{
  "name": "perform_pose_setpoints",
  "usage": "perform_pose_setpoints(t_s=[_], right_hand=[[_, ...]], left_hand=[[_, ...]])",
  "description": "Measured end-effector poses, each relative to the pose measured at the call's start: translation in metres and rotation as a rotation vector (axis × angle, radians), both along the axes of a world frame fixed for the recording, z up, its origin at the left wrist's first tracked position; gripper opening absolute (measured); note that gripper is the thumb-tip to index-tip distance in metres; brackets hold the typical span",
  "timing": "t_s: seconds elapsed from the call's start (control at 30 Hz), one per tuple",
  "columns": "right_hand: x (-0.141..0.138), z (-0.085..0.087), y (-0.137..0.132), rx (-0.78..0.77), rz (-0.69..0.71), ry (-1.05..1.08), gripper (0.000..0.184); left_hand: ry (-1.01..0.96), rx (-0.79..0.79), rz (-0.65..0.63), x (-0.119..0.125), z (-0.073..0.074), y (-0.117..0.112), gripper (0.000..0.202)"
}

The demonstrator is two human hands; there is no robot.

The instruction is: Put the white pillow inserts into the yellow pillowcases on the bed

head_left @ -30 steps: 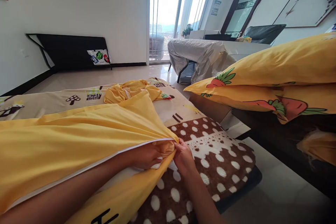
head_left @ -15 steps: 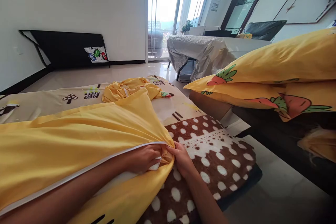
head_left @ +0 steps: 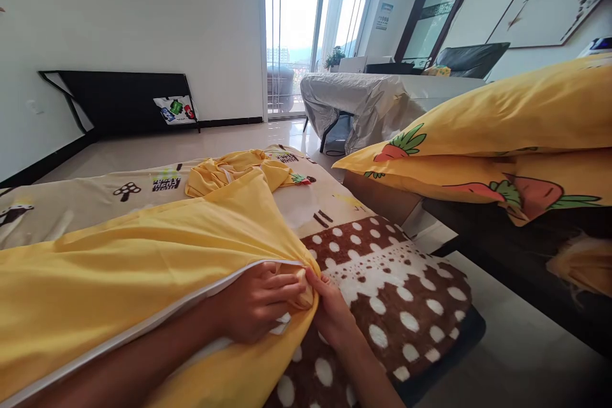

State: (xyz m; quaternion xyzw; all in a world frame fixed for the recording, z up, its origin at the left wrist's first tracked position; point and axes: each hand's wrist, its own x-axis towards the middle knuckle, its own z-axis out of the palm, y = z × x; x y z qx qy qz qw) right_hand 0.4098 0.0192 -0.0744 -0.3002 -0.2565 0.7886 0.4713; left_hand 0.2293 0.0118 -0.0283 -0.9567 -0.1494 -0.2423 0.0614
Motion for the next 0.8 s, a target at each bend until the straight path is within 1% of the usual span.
perform_pose_setpoints(t_s=[0.07, 0.13, 0.23, 0.3, 0.37, 0.5, 0.63, 0.8], right_hand=[[-0.001, 0.001, -0.001, -0.013, -0.025, -0.003, 0.036], [0.0, 0.0, -0.002, 0.016, -0.05, -0.045, 0.035], [0.002, -0.002, -0.003, 0.092, -0.079, -0.18, 0.035], [0.004, -0.003, -0.004, 0.113, -0.084, -0.28, 0.036], [0.005, -0.003, -0.004, 0.124, -0.098, -0.34, 0.038], [0.005, -0.001, -0.004, 0.147, -0.137, -0.354, 0.039], [0.002, 0.002, -0.002, 0.168, -0.154, -0.34, 0.039], [0.002, 0.0, -0.002, 0.229, -0.197, -0.408, 0.041]], left_hand=[[0.008, 0.043, 0.001, -0.001, -0.004, 0.0, 0.021], [0.031, 0.048, 0.023, -0.001, -0.006, 0.0, 0.018], [0.141, 0.011, 0.108, 0.002, -0.004, 0.0, 0.014], [0.207, -0.015, 0.138, 0.005, 0.0, 0.0, 0.011], [0.241, -0.035, 0.122, 0.007, 0.003, 0.001, 0.012], [0.266, -0.066, 0.114, 0.008, 0.005, 0.0, 0.019], [0.257, -0.098, 0.139, 0.007, 0.005, -0.001, 0.019], [0.281, -0.122, 0.085, 0.011, 0.002, 0.0, 0.019]])
